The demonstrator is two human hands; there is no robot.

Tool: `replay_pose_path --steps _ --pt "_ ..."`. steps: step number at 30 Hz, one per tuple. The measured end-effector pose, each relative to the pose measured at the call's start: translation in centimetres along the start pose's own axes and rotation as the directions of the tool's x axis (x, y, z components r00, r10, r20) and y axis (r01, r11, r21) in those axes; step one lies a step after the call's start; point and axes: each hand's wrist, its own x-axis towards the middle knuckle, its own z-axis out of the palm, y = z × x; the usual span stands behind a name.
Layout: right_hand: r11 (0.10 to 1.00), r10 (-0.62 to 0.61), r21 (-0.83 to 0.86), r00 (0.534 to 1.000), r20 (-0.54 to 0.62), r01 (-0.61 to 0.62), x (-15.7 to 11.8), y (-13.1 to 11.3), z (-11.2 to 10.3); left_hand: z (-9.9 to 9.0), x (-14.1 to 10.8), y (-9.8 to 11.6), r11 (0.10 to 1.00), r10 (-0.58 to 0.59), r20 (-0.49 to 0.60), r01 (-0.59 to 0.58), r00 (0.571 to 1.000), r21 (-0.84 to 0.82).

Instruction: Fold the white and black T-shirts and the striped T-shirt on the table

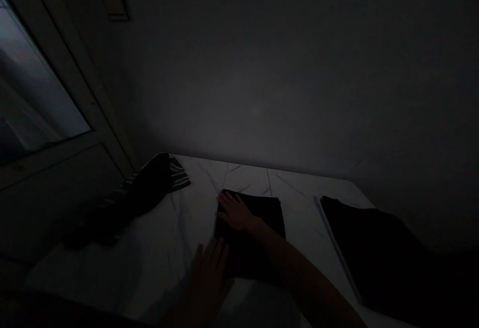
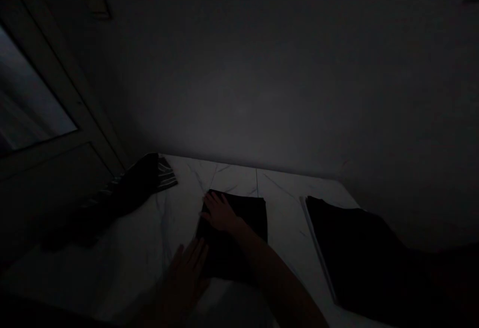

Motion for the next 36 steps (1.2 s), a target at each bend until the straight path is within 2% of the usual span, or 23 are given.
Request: replay_pose_path --steps 2,4,6,8,11,13,16,18,22,26,28,30,32,34,35,36 --pt "1.0 0.01 -0.011 1.0 -0.017 -0.01 -0.5 -0.3 -0.4 -0.8 -0.1 -0.3 0.999 0.03 0.065 -0.029 0.997 -0.024" --pt "0.999 0.034 -0.026 0.997 -0.063 -0.036 -1.4 -0.7 -1.0 -1.7 1.1 -0.6 0.998 0.045 0.117 -0.04 0.992 -0.05" --pt "0.994 0.091 -0.04 0.988 -0.128 -0.097 -3.2 -1.0 -1.4 -2.4 3.7 -0.8 0.998 0.037 0.131 -0.029 0.991 -0.061" --pt "0.975 0.206 -0.046 0.963 -0.175 -0.217 -5.5 -0.7 -1.4 -2.7 7.0 -0.7 0.998 0.024 0.102 -0.018 0.995 -0.062" --pt "0.902 0.419 -0.036 0.891 -0.173 -0.431 -9.6 0.7 -1.0 -1.6 11.0 0.1 0.996 0.069 0.034 -0.066 0.997 -0.067" --pt "0.86 0.502 -0.021 0.853 -0.142 -0.51 -11.8 1.8 -0.8 -0.3 12.0 0.6 0.989 0.127 0.008 -0.126 0.992 -0.077" --pt "0.841 0.537 0.007 0.834 -0.125 -0.541 -13.9 2.7 -1.0 1.4 11.8 1.0 0.986 0.152 -0.004 -0.152 0.988 -0.075" --pt "0.829 0.555 0.017 0.818 -0.151 -0.559 -14.5 2.8 -1.3 1.7 11.2 1.2 0.986 0.158 -0.019 -0.158 0.987 -0.056" --pt "0.799 0.598 0.039 0.786 -0.154 -0.6 -15.0 2.8 -1.3 1.3 10.0 2.1 0.964 0.258 -0.047 -0.26 0.965 -0.046" --pt "0.778 0.627 0.061 0.767 -0.135 -0.625 -15.2 3.0 -0.8 0.8 7.7 3.2 0.964 0.261 0.004 -0.26 0.965 -0.054" --pt "0.75 0.661 0.072 0.738 -0.137 -0.658 -15.4 2.9 -0.9 0.6 6.3 3.3 0.951 0.299 0.028 -0.295 0.954 -0.09" --pt "0.705 0.708 0.093 0.689 -0.152 -0.703 -15.9 2.5 -1.1 0.3 5.3 2.5 0.933 0.33 0.058 -0.316 0.942 -0.171" --pt "0.652 0.755 0.129 0.627 -0.192 -0.747 -16.7 2.0 -1.6 0.0 5.6 0.7 0.943 0.22 0.076 -0.192 0.973 -0.271" --pt "0.595 0.801 0.166 0.562 -0.207 -0.786 -17.6 1.5 -2.3 -0.4 7.3 -2.0 0.924 -0.042 0.093 0.074 0.995 -0.376" --pt "0.568 0.821 0.177 0.539 -0.189 -0.803 -17.9 1.2 -2.6 -0.6 8.5 -3.5 0.876 -0.187 0.118 0.22 0.975 -0.429" --pt "0.542 0.84 0.179 0.522 -0.151 -0.821 -18.1 1.0 -3.0 -0.8 9.8 -4.9 0.804 -0.303 0.169 0.347 0.938 -0.482"
